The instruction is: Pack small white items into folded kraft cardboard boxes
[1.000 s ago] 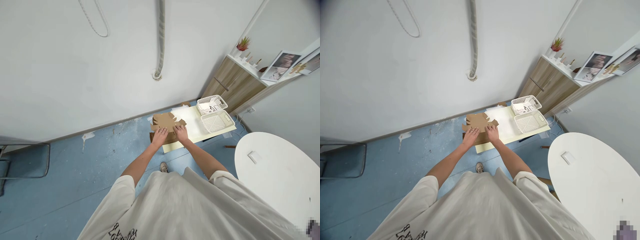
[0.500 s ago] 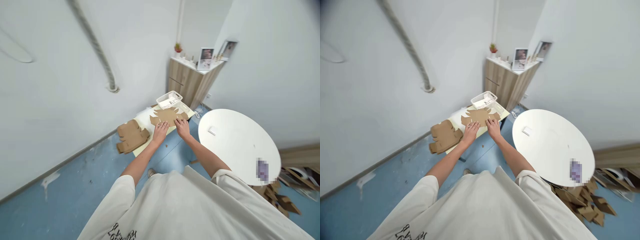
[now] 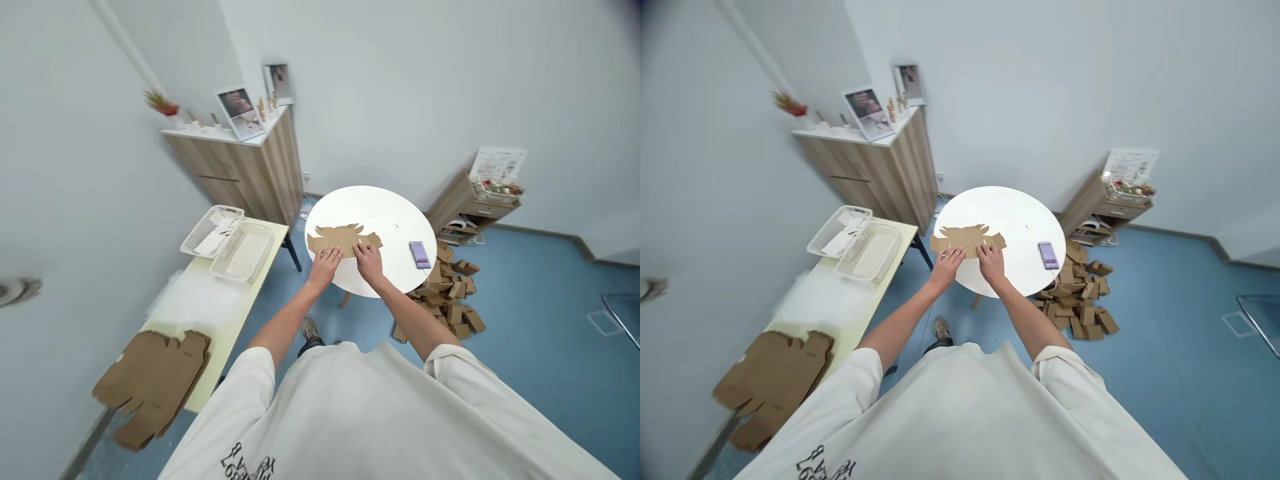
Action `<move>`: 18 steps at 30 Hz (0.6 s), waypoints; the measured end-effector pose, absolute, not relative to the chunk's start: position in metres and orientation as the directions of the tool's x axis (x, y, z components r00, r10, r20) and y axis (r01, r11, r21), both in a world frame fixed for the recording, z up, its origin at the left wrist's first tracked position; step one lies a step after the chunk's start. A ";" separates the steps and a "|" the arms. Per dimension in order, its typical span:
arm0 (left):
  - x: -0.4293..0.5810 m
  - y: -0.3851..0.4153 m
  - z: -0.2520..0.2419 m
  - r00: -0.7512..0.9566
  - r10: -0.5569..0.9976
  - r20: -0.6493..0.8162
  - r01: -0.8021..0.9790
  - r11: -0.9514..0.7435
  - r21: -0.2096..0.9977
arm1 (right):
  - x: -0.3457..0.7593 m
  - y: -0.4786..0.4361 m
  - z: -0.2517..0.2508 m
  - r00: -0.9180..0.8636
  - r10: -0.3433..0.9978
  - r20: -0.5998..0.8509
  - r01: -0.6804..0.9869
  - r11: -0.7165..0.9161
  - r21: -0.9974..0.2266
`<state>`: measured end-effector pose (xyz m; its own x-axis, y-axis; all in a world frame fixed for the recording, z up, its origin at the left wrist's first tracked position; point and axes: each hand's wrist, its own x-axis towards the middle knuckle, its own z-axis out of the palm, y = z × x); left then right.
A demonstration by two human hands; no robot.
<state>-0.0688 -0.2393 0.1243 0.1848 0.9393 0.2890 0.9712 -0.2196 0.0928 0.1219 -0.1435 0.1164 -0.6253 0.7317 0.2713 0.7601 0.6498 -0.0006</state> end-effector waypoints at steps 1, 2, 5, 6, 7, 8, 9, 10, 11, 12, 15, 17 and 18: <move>-0.062 -0.227 0.119 0.221 0.935 0.276 0.961 -0.257 0.102 | 0.133 -0.139 0.114 -0.599 0.763 0.244 0.785 0.619 -0.008; -0.057 -0.214 0.114 0.257 0.930 0.261 0.949 -0.294 0.112 | 0.142 -0.134 0.111 -0.573 0.791 0.213 0.808 0.589 -0.013; -0.045 -0.182 0.092 0.349 0.914 0.205 0.913 -0.381 0.147 | 0.163 -0.123 0.098 -0.507 0.855 0.106 0.859 0.511 -0.013; -0.042 -0.172 0.083 0.376 0.909 0.180 0.901 -0.405 0.158 | 0.168 -0.120 0.092 -0.490 0.869 0.071 0.871 0.492 -0.009; -0.040 -0.164 0.074 0.402 0.903 0.152 0.890 -0.424 0.169 | 0.171 -0.118 0.085 -0.474 0.880 0.037 0.880 0.474 -0.002; -0.039 -0.156 0.064 0.431 0.895 0.119 0.877 -0.446 0.180 | 0.173 -0.116 0.078 -0.461 0.887 -0.001 0.887 0.461 0.005; -0.038 -0.149 0.055 0.455 0.886 0.086 0.865 -0.463 0.191 | 0.175 -0.114 0.070 -0.446 0.895 -0.034 0.895 0.446 0.011; -0.038 -0.143 0.047 0.477 0.877 0.058 0.855 -0.478 0.200 | 0.176 -0.113 0.063 -0.430 0.900 -0.067 0.902 0.432 0.013; -0.038 -0.138 0.038 0.497 0.867 0.032 0.845 -0.492 0.210 | 0.175 -0.111 0.056 -0.413 0.905 -0.098 0.909 0.417 0.014; -0.038 -0.133 0.031 0.515 0.857 0.009 0.836 -0.505 0.217 | 0.175 -0.110 0.050 -0.393 0.911 -0.126 0.917 0.398 0.015; -0.041 -0.120 0.012 0.552 0.832 -0.050 0.816 -0.528 0.235 | 0.171 -0.106 0.036 -0.355 0.914 -0.197 0.931 0.364 0.009; -0.043 -0.114 0.002 0.562 0.823 -0.087 0.812 -0.528 0.247 | 0.169 -0.101 0.029 -0.350 0.907 -0.235 0.933 0.359 -0.006; -0.044 -0.111 -0.002 0.564 0.820 -0.104 0.812 -0.526 0.254 | 0.169 -0.099 0.026 -0.351 0.902 -0.252 0.933 0.359 -0.016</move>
<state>-0.0441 -0.1109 -0.0024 0.5636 0.8195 -0.1037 0.8116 -0.5260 0.2543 0.1685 -0.0989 0.0257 -0.3509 0.9020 -0.2516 0.9333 0.3586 -0.0162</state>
